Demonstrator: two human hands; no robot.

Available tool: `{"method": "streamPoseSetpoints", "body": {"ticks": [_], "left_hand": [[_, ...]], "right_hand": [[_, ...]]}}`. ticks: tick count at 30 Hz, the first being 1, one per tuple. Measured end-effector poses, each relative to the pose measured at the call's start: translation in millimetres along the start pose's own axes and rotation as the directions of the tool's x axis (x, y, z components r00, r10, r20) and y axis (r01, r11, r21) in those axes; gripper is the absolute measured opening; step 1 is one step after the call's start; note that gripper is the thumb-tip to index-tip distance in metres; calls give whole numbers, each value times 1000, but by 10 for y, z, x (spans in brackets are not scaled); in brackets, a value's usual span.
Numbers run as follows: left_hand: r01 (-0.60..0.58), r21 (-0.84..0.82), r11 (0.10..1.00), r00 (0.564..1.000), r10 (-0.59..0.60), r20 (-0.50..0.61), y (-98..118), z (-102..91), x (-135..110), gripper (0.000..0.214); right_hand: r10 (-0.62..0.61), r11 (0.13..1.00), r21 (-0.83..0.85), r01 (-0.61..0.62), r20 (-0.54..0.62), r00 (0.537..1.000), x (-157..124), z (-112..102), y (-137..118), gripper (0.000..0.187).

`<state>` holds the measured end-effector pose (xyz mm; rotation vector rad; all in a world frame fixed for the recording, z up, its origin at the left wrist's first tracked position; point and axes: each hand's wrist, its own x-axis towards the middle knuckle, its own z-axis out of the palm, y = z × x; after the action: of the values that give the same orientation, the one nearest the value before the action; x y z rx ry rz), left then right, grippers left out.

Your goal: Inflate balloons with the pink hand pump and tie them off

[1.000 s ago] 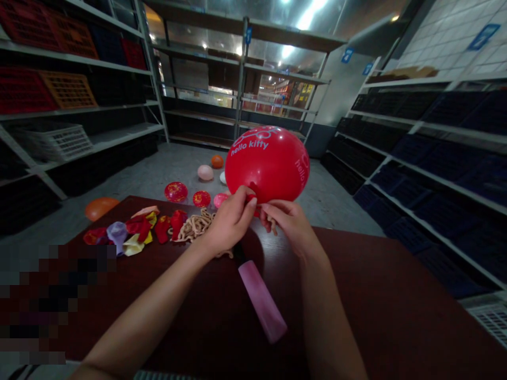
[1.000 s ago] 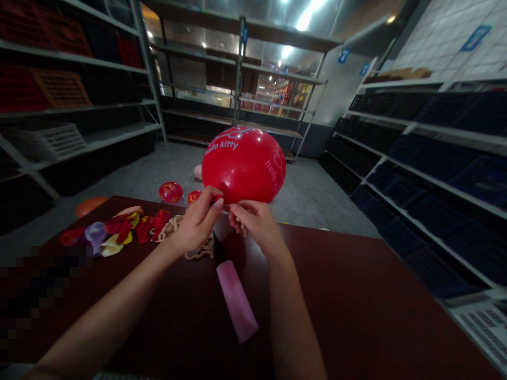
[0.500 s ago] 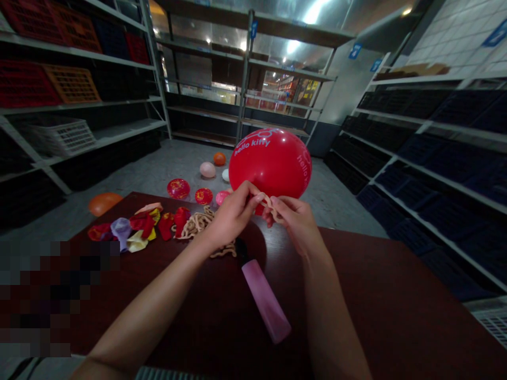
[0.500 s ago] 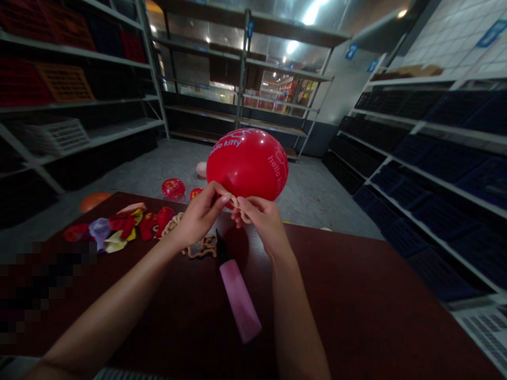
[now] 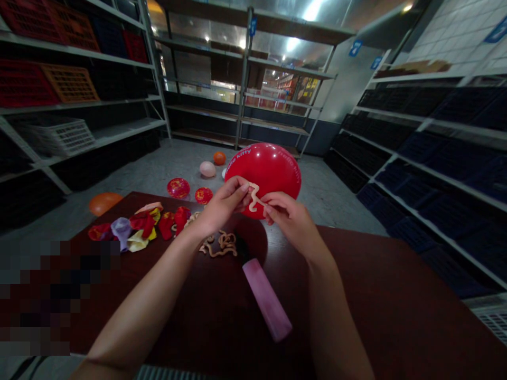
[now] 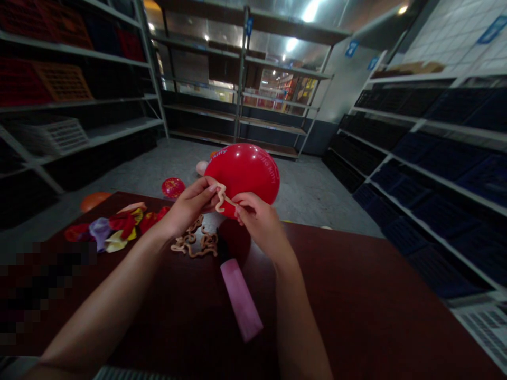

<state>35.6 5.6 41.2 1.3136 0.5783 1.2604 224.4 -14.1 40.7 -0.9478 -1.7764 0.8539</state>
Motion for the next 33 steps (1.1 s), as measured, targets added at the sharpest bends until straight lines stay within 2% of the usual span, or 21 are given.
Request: {"method": "streamPoseSetpoints", "body": {"ticks": [4,6,9,15,18,20,26,29,33], "left_hand": [[29,-24,999,999,-29,23,-38,25,-13,23],[0,-24,1000,999,0,35,-55,49,-10,21],[-54,0,999,998,53,42,-57,75,-1,21],[-107,30,994,991,104,80,-53,87,7,20],[-102,15,995,987,100,122,-79,87,8,20],[-97,10,995,990,95,100,-97,89,12,21],[-45,-87,995,998,49,45,-79,88,19,25],[-32,-123,992,999,34,13,-54,62,6,23],[-80,-55,995,995,83,53,-44,28,-16,23]], "right_hand": [[-44,958,-288,19,-82,996,-35,68,-81,20],[-50,935,-355,5,-117,992,-51,93,-137,20],[-49,929,-369,4,-111,993,-66,91,-186,18],[108,989,-104,-105,31,994,-42,74,-101,13],[130,991,31,-132,44,991,-25,124,-64,11],[141,985,97,-145,45,989,-20,156,-69,13],[160,976,131,-173,101,982,-21,102,-171,17],[194,949,241,-202,55,979,-14,62,-199,22],[246,910,360,-205,-72,967,2,90,-184,25]]}}
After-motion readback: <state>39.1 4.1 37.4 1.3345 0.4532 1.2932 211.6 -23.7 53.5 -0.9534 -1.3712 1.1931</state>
